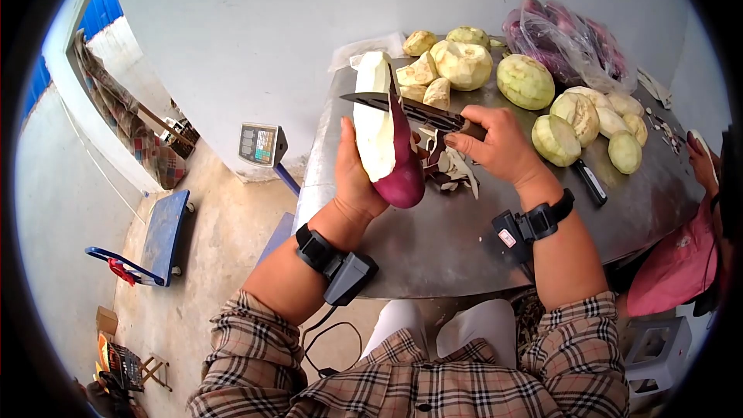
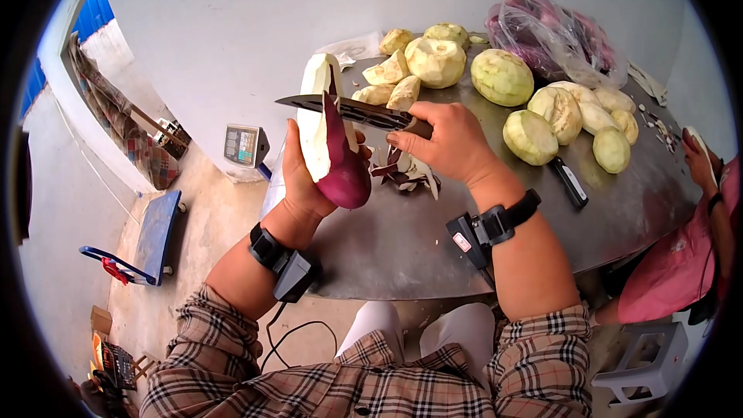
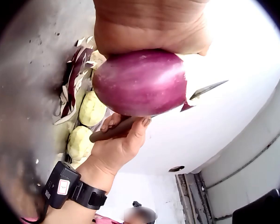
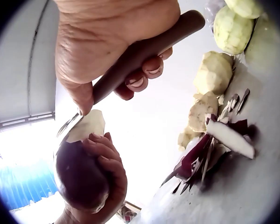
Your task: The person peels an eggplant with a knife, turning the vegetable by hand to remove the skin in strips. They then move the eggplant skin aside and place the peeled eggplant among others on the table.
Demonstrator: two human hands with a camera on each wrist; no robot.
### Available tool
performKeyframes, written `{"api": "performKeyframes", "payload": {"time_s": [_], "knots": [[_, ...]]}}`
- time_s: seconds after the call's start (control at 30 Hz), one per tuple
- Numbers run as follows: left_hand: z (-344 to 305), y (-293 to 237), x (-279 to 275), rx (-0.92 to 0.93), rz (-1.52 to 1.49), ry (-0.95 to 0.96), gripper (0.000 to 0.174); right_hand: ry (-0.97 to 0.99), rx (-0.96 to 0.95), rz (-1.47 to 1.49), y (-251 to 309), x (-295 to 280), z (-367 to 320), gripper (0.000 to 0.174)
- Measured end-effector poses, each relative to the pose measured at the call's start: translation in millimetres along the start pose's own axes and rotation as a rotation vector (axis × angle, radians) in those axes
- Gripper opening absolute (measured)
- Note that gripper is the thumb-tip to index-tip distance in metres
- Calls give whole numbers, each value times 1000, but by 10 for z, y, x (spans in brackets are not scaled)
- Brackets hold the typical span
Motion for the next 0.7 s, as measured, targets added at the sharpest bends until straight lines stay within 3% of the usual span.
{"api": "performKeyframes", "payload": {"time_s": [0.1, 0.17, 0.2, 0.3, 0.43, 0.47, 0.7], "knots": [[22, 13, -55, 13, -37, -66, 70, 94, -20, -24, 46, 33, 0, 37], [16, 6, -104, -6, -60, 170, 63, 147, -23, -25, 71, 57, -4, 39], [4, 16, -26, 10, -1, 82, 59, 147, -32, -3, 83, 73, -5, 39], [5, 43, -120, -13, 77, 185, 57, 144, -51, 41, 133, 98, -16, 40], [17, 57, -108, -90, -1, 155, 60, 140, -73, 37, 161, 107, -28, 40], [19, 72, -85, -64, 70, 52, 61, 137, -78, 39, 165, 102, -32, 40], [18, 79, 6, -75, 69, 117, 58, 8, -113, -69, 82, 81, -23, 41]]}}
Point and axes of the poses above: each hand's wrist, its own z-axis towards the middle knuckle, its own x-axis out of the palm, y = z × x, the point moved 1 cm from there along z, towards the middle knuckle, and after that the axes turned 9 degrees about y, right-handed, at the moved point
